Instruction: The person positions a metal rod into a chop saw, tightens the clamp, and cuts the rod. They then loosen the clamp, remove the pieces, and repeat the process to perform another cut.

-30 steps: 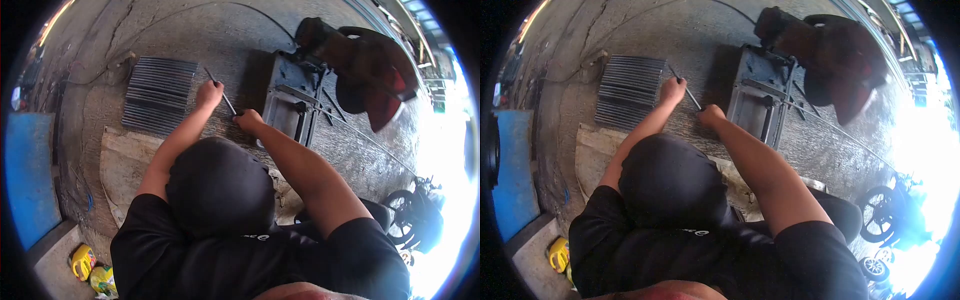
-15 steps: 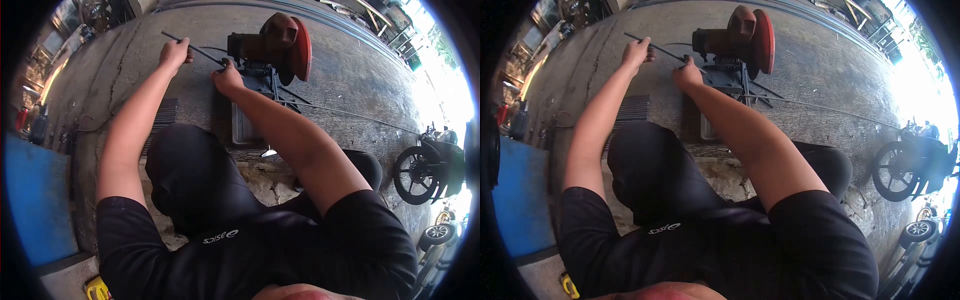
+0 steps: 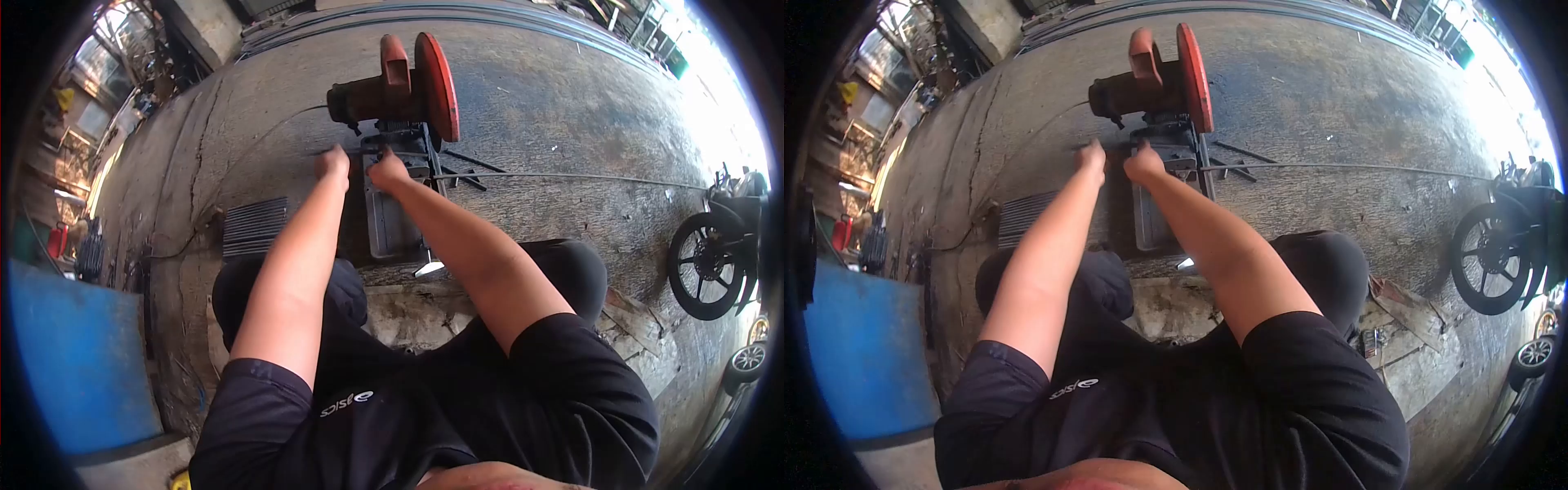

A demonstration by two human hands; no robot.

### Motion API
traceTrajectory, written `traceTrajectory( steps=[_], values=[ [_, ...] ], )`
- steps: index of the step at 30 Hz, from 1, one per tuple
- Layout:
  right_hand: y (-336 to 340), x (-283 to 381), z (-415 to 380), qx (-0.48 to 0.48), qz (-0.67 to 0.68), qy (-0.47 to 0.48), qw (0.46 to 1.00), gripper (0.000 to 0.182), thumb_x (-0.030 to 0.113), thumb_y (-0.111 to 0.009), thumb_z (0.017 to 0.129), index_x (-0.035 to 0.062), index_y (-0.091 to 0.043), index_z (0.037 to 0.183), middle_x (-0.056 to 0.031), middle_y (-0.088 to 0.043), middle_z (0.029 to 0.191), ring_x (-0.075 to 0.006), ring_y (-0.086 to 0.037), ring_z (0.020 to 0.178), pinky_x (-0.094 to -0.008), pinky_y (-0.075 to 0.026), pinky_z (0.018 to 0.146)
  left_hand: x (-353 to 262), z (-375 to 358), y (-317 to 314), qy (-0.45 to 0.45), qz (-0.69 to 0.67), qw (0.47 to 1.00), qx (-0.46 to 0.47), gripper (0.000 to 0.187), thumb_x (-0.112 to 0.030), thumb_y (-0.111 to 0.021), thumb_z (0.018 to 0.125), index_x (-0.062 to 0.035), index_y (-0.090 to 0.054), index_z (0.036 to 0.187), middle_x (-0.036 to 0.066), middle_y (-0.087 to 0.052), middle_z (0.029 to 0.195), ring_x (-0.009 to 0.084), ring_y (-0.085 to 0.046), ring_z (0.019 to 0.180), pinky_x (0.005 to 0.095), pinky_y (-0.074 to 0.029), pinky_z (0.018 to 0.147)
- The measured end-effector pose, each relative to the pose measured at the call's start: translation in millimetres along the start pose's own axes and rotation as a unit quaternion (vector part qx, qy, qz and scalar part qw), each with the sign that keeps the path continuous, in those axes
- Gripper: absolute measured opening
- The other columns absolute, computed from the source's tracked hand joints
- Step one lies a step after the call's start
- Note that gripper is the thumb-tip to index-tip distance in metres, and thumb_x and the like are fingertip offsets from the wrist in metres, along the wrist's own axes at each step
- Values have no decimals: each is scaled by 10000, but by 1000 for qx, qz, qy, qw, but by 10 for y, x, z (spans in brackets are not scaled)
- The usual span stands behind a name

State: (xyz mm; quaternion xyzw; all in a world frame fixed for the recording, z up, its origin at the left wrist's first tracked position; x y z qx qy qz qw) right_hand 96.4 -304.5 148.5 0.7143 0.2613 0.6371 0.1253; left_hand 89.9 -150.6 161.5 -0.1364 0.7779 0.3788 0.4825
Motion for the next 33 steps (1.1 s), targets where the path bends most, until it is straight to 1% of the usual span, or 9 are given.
traceTrajectory(
  steps=[2,5,8,18,22,24,27,31,33],
  values=[
    [-56,-199,85,8,-12,-17,1000,708,242,-613,728,14,-368,1352,-253,-554,1204,-360,-539,1130,-391,-435,952,319,266,-239,-14,38,998,-51,437,-349,-503,867,63,-644,832,194,-675,900,236,-677,644,377,-524,604],
    [-262,-510,148,30,-29,-38,998,697,251,-586,735,22,-371,1357,-248,-547,1219,-351,-534,1140,-390,-428,963,603,292,-444,24,-12,999,25,425,-323,-512,878,85,-630,858,210,-659,934,244,-678,640,369,-540,583],
    [-357,-759,233,53,-37,-61,996,694,217,-561,724,67,-379,1377,-225,-535,1251,-326,-529,1157,-377,-428,970,658,195,-619,141,-114,980,79,360,-262,-470,932,79,-562,863,175,-633,768,247,-664,590,325,-548,471],
    [-555,-1363,384,51,-20,-123,991,675,224,-621,728,93,-416,1358,-199,-549,1244,-321,-533,1153,-370,-429,972,1323,600,-1017,261,-129,950,112,357,-311,-448,952,25,-520,856,115,-564,663,222,-609,541,352,-556,487],
    [-472,-1365,298,50,-19,-161,986,661,245,-635,728,77,-440,1337,-201,-565,1220,-323,-537,1147,-377,-433,966,1589,693,-1139,276,-120,946,118,343,-305,-473,946,24,-522,862,118,-572,675,220,-606,536,349,-548,471],
    [-439,-1363,266,65,-41,-123,989,593,215,-548,776,58,-431,1336,-227,-543,1238,-336,-519,1166,-391,-419,980,1668,639,-1117,284,-123,947,87,324,-290,-509,937,27,-526,873,113,-580,668,212,-596,513,337,-533,452],
    [-400,-1392,247,56,-34,-141,988,612,250,-610,732,69,-476,1301,-211,-578,1192,-336,-546,1126,-390,-438,957,1663,608,-1092,285,-108,951,50,313,-280,-529,931,21,-542,847,93,-573,622,204,-584,484,335,-522,441],
    [-346,-1386,222,80,-30,-150,985,569,214,-593,732,62,-500,1272,-218,-579,1184,-342,-550,1116,-391,-440,954,1779,726,-1148,271,-89,956,69,322,-275,-539,925,9,-571,775,81,-568,573,196,-580,466,333,-505,430],
    [-351,-1419,216,72,-21,-144,987,522,197,-576,734,52,-530,1233,-222,-590,1159,-351,-554,1103,-395,-445,943,1856,798,-1188,261,30,958,115,188,-211,-559,919,-26,-541,942,56,-565,696,161,-556,523,326,-483,428]
  ],
)
Point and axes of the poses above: each hand's wrist, its own z-axis towards the middle knuckle, its own y-axis out of the back of the hand, x = y × z, the point moved 4 cm from there along z, towards the middle knuckle
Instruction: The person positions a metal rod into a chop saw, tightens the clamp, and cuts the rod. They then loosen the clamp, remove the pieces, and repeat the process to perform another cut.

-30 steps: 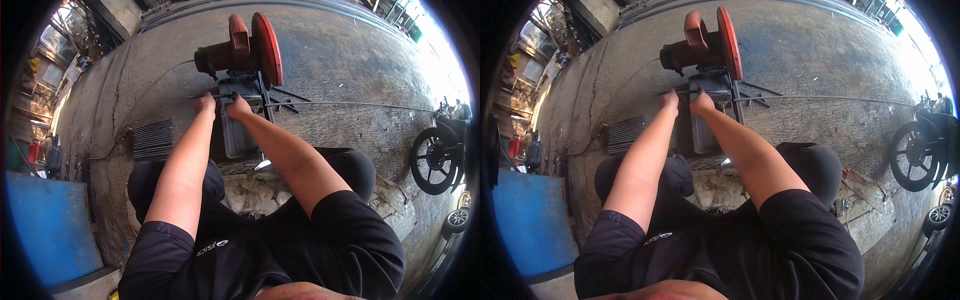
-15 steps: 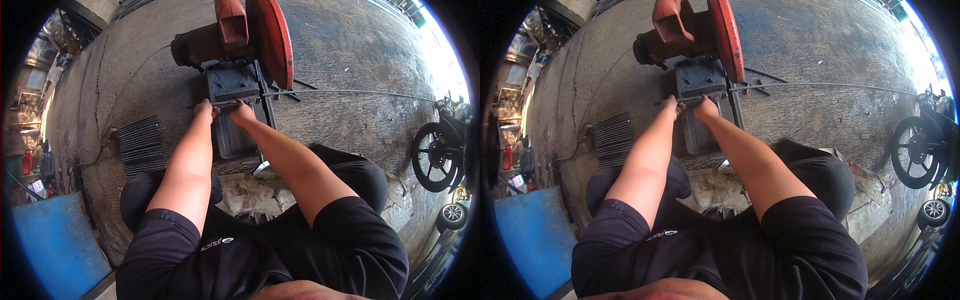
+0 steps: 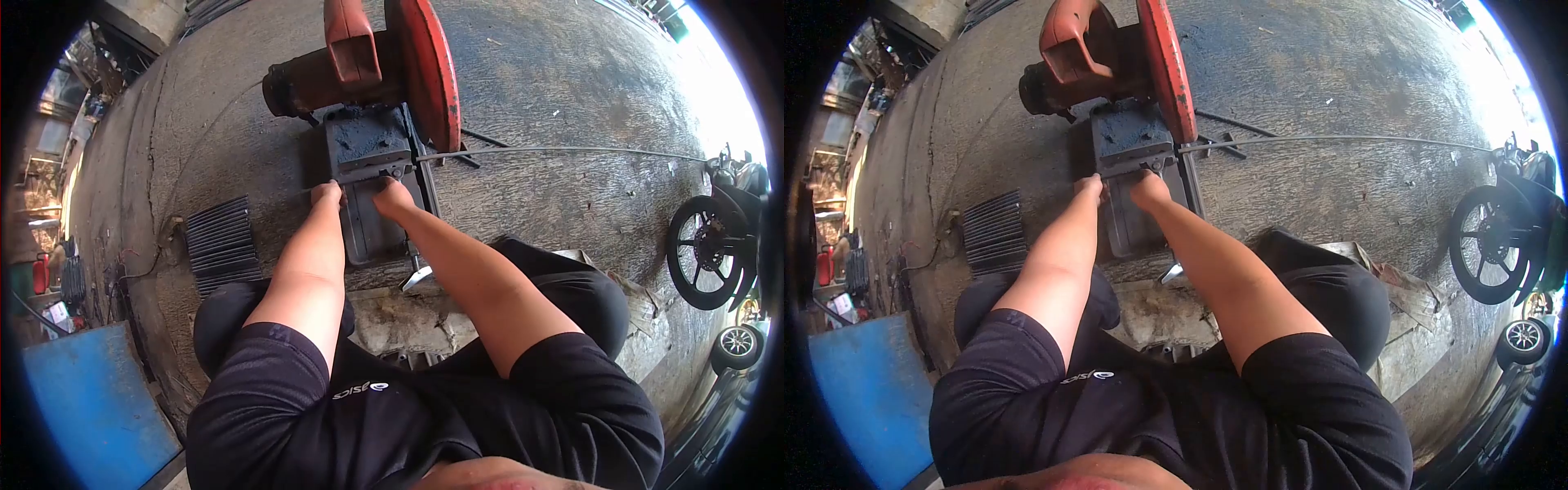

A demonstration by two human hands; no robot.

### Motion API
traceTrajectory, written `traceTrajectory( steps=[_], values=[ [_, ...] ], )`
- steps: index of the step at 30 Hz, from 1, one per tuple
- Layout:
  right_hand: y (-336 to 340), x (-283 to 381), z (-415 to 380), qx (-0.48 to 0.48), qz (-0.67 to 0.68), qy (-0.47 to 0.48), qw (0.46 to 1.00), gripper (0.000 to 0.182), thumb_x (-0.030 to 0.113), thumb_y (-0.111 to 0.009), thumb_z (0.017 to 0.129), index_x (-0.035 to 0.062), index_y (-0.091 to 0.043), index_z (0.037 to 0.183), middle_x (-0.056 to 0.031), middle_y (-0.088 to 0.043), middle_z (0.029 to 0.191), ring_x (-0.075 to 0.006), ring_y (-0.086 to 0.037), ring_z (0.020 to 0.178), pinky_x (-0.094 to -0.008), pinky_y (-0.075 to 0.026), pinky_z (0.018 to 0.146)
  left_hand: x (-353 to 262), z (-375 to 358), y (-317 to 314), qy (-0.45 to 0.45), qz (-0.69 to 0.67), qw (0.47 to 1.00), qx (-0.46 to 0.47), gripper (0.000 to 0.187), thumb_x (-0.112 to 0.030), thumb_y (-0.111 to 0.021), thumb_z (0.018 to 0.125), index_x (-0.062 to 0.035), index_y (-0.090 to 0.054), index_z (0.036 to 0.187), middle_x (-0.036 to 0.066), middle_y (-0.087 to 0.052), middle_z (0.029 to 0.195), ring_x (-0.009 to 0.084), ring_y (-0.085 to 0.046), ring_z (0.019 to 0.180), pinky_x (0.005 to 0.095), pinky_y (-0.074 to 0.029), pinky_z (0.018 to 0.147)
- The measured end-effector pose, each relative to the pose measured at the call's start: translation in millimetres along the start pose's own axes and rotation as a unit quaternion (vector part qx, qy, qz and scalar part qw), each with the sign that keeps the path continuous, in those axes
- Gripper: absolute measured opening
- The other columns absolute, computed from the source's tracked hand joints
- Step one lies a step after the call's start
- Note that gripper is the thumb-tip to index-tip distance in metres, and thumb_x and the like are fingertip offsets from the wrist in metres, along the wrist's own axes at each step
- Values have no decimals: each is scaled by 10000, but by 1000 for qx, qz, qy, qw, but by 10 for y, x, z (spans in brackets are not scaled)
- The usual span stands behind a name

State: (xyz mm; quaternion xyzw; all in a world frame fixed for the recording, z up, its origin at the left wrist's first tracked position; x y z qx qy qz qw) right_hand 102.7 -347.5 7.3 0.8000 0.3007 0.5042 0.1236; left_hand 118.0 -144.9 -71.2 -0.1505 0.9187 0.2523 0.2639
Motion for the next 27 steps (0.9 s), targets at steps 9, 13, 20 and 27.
traceTrajectory(
  steps=[9,13,20,27],
  values=[
    [28,-99,50,-6,14,-5,1000,463,205,-574,729,52,-575,1166,-216,-617,1101,-364,-572,1062,-404,-456,919,-16,-106,-15,7,-56,998,-22,191,-199,-581,902,-16,-555,949,78,-571,679,171,-554,509,328,-477,431],
    [23,-96,53,-6,-6,-6,1000,456,206,-578,728,56,-583,1158,-217,-618,1099,-369,-574,1056,-403,-461,912,8,-144,-19,13,-116,992,-51,302,-235,-608,877,10,-586,701,84,-582,570,193,-579,456,327,-490,417],
    [-3,-118,35,-30,13,5,999,396,210,-577,761,40,-594,1118,-222,-612,1110,-357,-570,1074,-411,-455,920,-12,-197,-15,-25,-63,997,-41,296,-213,-618,871,32,-581,710,106,-582,568,205,-587,458,338,-491,410],
    [51,-159,113,-58,32,-2,998,363,213,-603,766,38,-619,1083,-213,-627,1080,-352,-585,1047,-405,-463,909,-9,-310,-155,-75,-3,997,-13,279,-189,-629,864,39,-587,708,117,-592,578,207,-591,447,322,-488,393]
  ],
)
Point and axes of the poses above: each hand's wrist, its own z-axis towards the middle knuckle, its own y-axis out of the back of the hand, x = y × z, the point moved 4 cm from there along z, towards the middle knuckle
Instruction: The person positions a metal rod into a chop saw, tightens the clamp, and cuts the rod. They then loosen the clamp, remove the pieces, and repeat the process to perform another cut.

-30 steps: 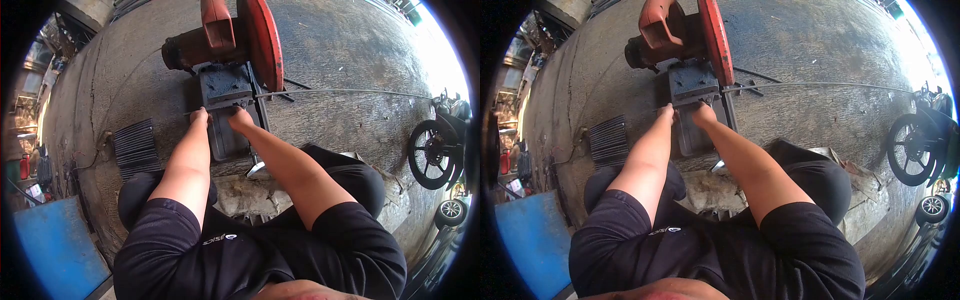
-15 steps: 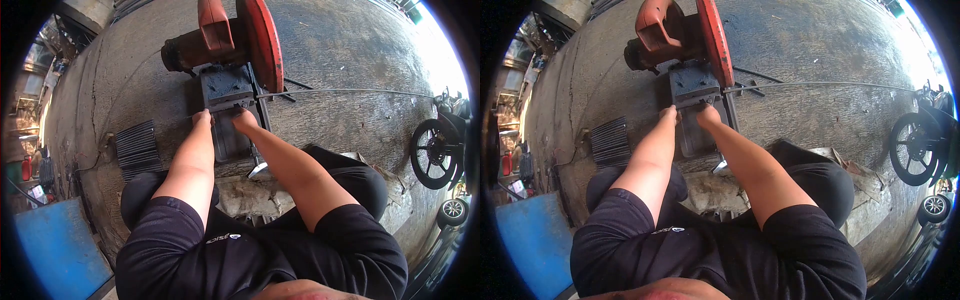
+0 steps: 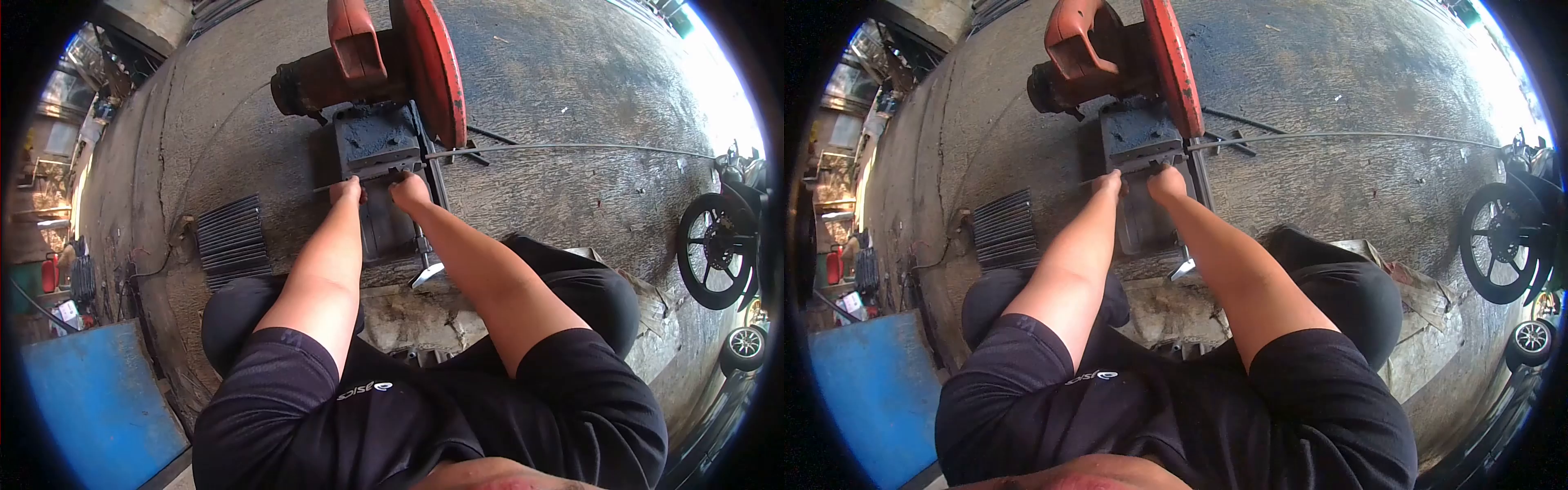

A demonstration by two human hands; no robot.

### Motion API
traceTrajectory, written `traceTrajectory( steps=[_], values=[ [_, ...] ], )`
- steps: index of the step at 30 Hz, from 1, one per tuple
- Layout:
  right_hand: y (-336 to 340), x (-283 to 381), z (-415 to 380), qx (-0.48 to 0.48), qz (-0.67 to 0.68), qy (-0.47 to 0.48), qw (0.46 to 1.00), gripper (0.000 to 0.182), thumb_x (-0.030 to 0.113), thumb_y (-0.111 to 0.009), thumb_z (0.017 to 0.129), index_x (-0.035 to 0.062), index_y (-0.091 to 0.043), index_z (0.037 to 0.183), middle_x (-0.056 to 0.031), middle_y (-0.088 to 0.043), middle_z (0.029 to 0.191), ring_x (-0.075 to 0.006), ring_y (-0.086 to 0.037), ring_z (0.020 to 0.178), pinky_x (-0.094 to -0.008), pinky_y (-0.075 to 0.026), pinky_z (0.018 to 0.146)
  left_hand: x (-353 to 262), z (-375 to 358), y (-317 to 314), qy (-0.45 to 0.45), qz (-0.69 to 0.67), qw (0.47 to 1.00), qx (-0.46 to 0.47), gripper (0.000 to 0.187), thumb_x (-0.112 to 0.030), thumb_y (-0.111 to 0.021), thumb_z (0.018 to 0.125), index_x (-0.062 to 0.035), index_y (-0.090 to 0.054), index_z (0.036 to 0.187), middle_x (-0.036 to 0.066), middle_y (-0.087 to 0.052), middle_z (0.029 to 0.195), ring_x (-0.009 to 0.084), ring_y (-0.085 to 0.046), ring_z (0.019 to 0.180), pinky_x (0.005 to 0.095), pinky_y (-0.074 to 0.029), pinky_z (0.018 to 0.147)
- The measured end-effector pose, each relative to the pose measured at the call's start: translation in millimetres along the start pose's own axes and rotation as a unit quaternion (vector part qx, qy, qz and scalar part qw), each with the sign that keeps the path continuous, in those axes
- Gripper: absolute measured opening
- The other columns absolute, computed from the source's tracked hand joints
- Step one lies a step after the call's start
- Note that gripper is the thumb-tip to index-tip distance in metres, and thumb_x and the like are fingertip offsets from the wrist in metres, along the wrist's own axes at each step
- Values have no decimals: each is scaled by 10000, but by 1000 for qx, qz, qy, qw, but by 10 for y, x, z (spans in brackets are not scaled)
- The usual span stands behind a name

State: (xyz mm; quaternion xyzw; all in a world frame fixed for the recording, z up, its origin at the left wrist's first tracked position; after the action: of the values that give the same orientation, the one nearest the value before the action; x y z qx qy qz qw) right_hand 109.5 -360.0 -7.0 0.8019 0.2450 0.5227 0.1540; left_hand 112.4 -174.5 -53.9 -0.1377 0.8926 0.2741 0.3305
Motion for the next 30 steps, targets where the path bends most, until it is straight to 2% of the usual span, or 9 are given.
traceTrajectory(
  steps=[3,5,9,12,17,20,22,25,30],
  values=[
    [49,-89,53,-25,62,-12,998,329,211,-609,768,29,-637,1042,-215,-639,1038,-355,-598,1017,-401,-469,893,62,-185,-80,-30,61,998,-14,340,-296,-617,829,8,-628,678,155,-651,674,247,-647,542,373,-542,530],
    [124,-149,51,-44,74,-27,996,320,206,-622,762,16,-644,1018,-212,-651,998,-353,-609,997,-393,-474,866,4,-305,-80,-172,274,938,-128,401,-356,-557,770,27,-674,789,218,-667,853,378,-639,871,450,-499,803],
    [321,-253,-16,-99,164,-17,981,235,173,-631,767,-1,-657,922,-174,-674,848,-298,-659,777,-371,-501,708,-179,-1034,-168,-321,184,917,-150,328,-325,-542,772,-25,-671,805,226,-648,798,394,-634,799,466,-502,717],
    [410,-405,-1,-82,318,-123,936,214,214,-674,784,24,-671,882,-62,-633,717,-144,-558,523,-291,-411,439,-106,-1185,-482,-342,166,921,-78,321,-341,-561,784,-40,-671,803,206,-654,793,387,-638,787,464,-503,705],
    [649,-529,10,-140,294,-161,932,225,221,-674,794,9,-657,868,-77,-636,712,-183,-578,574,-326,-444,487,-28,-1327,-1044,-323,131,937,23,306,-335,-593,796,-40,-672,824,203,-656,801,377,-644,779,463,-500,687],
    [567,-883,334,-174,427,-142,876,280,225,-653,800,-49,-639,855,-126,-637,710,-215,-588,553,-354,-456,514,-71,-1400,-1224,-288,193,938,2,328,-347,-587,802,-30,-671,811,207,-656,794,375,-646,786,469,-497,685],
    [683,-984,429,-70,357,-223,904,271,248,-657,821,1,-632,930,-123,-638,802,-219,-602,659,-355,-464,526,-66,-1336,-1360,-303,190,934,20,340,-358,-583,803,-29,-671,811,206,-658,795,374,-647,789,470,-496,689],
    [787,-1032,613,-36,348,-277,895,268,253,-647,830,11,-620,942,-122,-629,837,-228,-603,661,-352,-461,516,-34,-1230,-1547,-280,180,943,20,356,-367,-574,798,-28,-679,831,201,-664,788,368,-651,796,457,-497,706],
    [904,-1106,1104,-82,272,-338,897,334,364,-659,828,53,-603,938,-112,-606,861,-249,-607,718,-378,-499,570,-46,-1015,-1775,-246,121,960,49,400,-363,-583,774,27,-658,729,225,-642,696,397,-647,704,461,-505,650]
  ],
)
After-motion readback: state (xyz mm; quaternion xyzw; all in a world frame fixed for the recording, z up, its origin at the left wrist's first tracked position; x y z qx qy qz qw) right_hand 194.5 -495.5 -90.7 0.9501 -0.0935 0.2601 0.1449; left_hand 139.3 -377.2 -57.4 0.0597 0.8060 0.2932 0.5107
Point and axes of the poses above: each hand's wrist, its own z-axis towards the middle knuckle, its own y-axis out of the back of the hand, x = y × z, the point moved 4 cm from there along z, towards the middle knuckle
